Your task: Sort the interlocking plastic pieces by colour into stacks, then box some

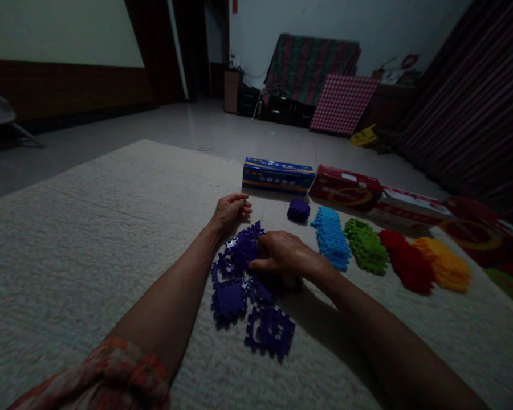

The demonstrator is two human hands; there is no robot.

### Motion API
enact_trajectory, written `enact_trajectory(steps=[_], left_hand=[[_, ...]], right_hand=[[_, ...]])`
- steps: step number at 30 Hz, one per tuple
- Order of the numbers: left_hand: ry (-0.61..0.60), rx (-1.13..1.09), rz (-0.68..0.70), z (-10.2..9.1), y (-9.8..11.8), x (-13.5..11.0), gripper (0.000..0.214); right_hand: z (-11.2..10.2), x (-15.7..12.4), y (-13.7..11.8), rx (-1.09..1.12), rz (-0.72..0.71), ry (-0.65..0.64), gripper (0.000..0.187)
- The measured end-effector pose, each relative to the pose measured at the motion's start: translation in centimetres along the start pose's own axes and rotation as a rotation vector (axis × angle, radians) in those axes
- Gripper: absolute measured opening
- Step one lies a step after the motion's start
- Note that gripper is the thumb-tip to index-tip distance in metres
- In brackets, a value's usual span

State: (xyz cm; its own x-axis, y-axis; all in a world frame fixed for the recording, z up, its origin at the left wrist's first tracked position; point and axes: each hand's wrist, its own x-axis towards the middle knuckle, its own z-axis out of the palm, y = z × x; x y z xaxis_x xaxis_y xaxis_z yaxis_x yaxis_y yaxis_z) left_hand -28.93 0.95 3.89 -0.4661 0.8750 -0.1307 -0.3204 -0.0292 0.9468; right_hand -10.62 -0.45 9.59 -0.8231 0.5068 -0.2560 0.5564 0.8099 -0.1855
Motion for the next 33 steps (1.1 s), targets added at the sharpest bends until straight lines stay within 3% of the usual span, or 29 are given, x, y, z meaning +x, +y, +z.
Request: enact_trajectory(steps=[8, 14, 16, 19, 21, 23, 28, 33], left_hand=[[-0.008, 0.035, 0.004, 0.5, 0.0, -0.4, 0.019], [-0.018, -0.019, 0.022, 0.4, -0.4, -0.2, 0.018], [-0.021, -0.001, 0.020, 0.4, -0.5, -0.1, 0.018], [-0.002, 0.013, 0.014, 0.4, -0.3, -0.2, 0.019], [0.009, 0.012, 0.012, 0.4, -0.2, -0.2, 0.019], [0.008, 0.012, 0.010, 0.5, -0.2, -0.3, 0.020], [0.005, 0.010, 0.012, 0.6, -0.1, -0.5, 0.020], [0.005, 0.022, 0.014, 0.4, -0.2, -0.4, 0.019]], right_hand=[[1.8, 1.2, 0.7, 0.240, 0.033, 0.076, 0.024], [0.5, 0.9, 2.0, 0.587, -0.016, -0.036, 0.015], [-0.6, 0.6, 2.8, 0.562, 0.013, 0.088, 0.012], [-1.8, 0.3, 4.0, 0.303, 0.119, 0.346, 0.006], [-2.0, 0.2, 4.8, 0.116, 0.166, 0.403, 0.004], [-2.0, 0.1, 5.5, -0.019, 0.165, 0.362, 0.008], [-2.0, -1.2, 5.9, -0.105, 0.149, 0.039, 0.030], [-1.8, -1.4, 5.4, -0.090, 0.141, 0.049, 0.039]])
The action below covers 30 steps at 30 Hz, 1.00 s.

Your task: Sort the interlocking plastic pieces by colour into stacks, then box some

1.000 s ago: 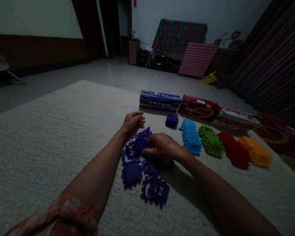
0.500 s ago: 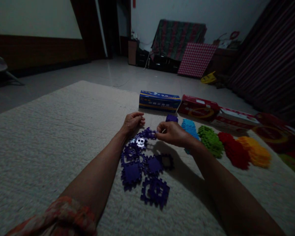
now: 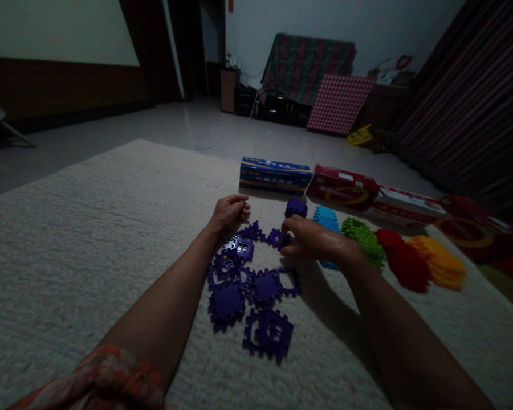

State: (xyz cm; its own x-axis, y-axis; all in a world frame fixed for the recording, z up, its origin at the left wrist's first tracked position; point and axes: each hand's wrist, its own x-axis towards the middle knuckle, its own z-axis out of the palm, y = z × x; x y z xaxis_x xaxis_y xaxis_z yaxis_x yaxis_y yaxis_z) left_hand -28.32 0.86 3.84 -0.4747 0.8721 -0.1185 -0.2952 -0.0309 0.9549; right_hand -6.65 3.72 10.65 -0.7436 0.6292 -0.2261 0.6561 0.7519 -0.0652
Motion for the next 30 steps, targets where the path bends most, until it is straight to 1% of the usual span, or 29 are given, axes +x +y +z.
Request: enact_trajectory(steps=[5, 8, 10, 12, 15, 17, 18, 21, 25, 30], left_hand=[[-0.009, 0.004, 0.018, -0.1, -0.2, 0.3, 0.020], [-0.002, -0.013, 0.010, 0.0, -0.2, 0.2, 0.021], [-0.003, -0.014, 0.004, 0.0, -0.1, 0.1, 0.021], [-0.006, -0.003, 0.002, 0.0, -0.1, 0.2, 0.021], [-0.007, 0.000, 0.013, -0.1, -0.3, 0.4, 0.021], [-0.007, 0.007, 0.022, -0.3, -0.5, 0.5, 0.020], [-0.011, 0.014, 0.025, -0.3, -0.5, 0.6, 0.020], [-0.023, 0.039, 0.038, -0.5, -0.7, 0.8, 0.019], [-0.017, 0.033, 0.045, -0.5, -0.8, 0.8, 0.019], [-0.035, 0.027, 0.059, -0.7, -1.1, 1.0, 0.017]], right_hand=[[1.3, 1.0, -0.7, -0.026, 0.028, 0.011, 0.031], [1.4, 1.1, -0.5, -0.013, 0.025, 0.009, 0.029], [1.1, 1.0, 0.0, 0.001, 0.023, 0.043, 0.031], [0.9, 1.0, 0.8, 0.007, 0.022, 0.141, 0.039], [1.0, 1.3, 1.9, -0.012, 0.043, 0.357, 0.054], [1.3, 1.8, 2.5, -0.036, 0.067, 0.453, 0.058], [1.5, 2.0, 2.7, -0.046, 0.078, 0.475, 0.057], [1.9, 2.3, 3.1, -0.063, 0.115, 0.480, 0.050], [2.1, 2.2, 3.0, -0.092, 0.168, 0.454, 0.050], [2.1, 1.8, 2.4, -0.148, 0.177, 0.423, 0.049]])
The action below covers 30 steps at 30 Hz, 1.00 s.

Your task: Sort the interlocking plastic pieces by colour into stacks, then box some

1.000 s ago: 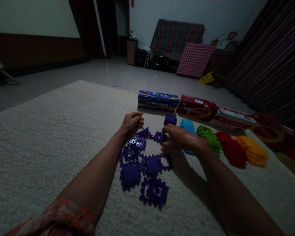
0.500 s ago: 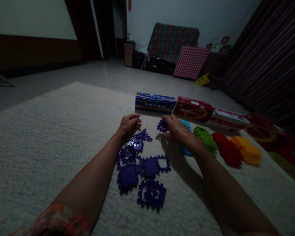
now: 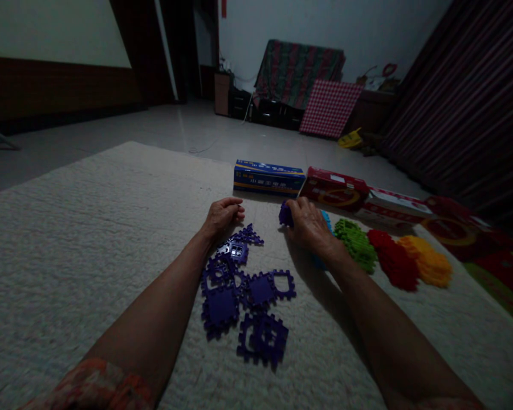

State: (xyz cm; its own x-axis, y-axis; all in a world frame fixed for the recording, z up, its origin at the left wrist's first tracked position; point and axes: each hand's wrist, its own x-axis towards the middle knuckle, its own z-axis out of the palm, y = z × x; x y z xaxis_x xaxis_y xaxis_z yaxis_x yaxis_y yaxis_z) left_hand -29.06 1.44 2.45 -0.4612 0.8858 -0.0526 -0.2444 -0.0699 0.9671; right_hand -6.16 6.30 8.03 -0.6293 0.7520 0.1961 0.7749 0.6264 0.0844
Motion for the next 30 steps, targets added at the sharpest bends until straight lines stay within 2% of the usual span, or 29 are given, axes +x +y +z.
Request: enact_trajectory(steps=[9, 17, 21, 27, 30], left_hand=[[0.002, -0.015, -0.028, 0.4, 0.6, -0.6, 0.018], [0.011, 0.000, -0.023, 0.3, 0.4, -0.2, 0.017], [0.007, -0.016, -0.022, 0.3, 0.3, -0.2, 0.016], [0.013, -0.018, -0.031, 0.4, 0.5, -0.4, 0.016], [0.014, -0.009, -0.022, 0.3, 0.5, -0.3, 0.017]], right_hand=[[-0.8, -0.3, -1.7, 0.015, -0.130, -0.098, 0.045], [-0.9, -0.7, -1.3, 0.122, -0.153, -0.193, 0.041], [-1.1, -0.3, -1.2, 0.146, -0.178, -0.161, 0.032], [-1.0, 0.6, -0.2, 0.248, -0.186, -0.119, 0.031], [-1.5, 0.9, 0.8, 0.248, -0.125, -0.064, 0.030]])
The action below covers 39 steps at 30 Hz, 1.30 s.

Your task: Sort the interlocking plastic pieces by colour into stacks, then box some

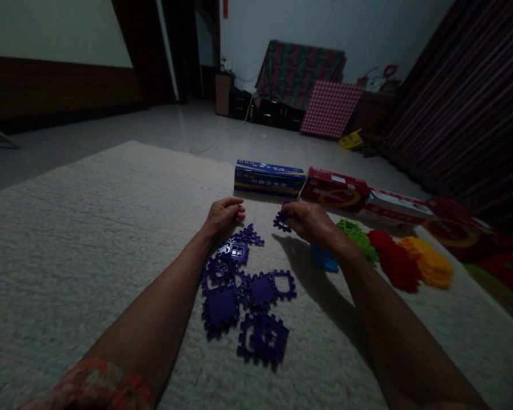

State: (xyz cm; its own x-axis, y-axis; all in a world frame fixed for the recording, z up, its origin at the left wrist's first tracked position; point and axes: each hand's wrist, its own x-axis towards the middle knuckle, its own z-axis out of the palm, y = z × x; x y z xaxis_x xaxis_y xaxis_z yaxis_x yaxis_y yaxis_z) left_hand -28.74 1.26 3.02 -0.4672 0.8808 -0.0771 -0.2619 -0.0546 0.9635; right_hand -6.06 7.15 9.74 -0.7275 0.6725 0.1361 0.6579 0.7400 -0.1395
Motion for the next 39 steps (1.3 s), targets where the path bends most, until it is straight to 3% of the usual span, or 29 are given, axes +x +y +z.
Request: enact_trajectory(steps=[3, 23, 39], left_hand=[[0.000, 0.011, 0.011, -0.12, -0.05, 0.07, 0.018], [0.015, 0.018, -0.001, 0.10, 0.12, -0.21, 0.020], [-0.003, 0.007, -0.002, -0.01, -0.24, 0.07, 0.020]], right_hand=[[-0.40, -0.04, 0.55, -0.041, 0.082, 0.063, 0.034], [0.06, -0.17, 0.33, -0.194, 0.161, -0.024, 0.039], [0.19, -0.09, 0.73, -0.143, 0.100, -0.046, 0.039]])
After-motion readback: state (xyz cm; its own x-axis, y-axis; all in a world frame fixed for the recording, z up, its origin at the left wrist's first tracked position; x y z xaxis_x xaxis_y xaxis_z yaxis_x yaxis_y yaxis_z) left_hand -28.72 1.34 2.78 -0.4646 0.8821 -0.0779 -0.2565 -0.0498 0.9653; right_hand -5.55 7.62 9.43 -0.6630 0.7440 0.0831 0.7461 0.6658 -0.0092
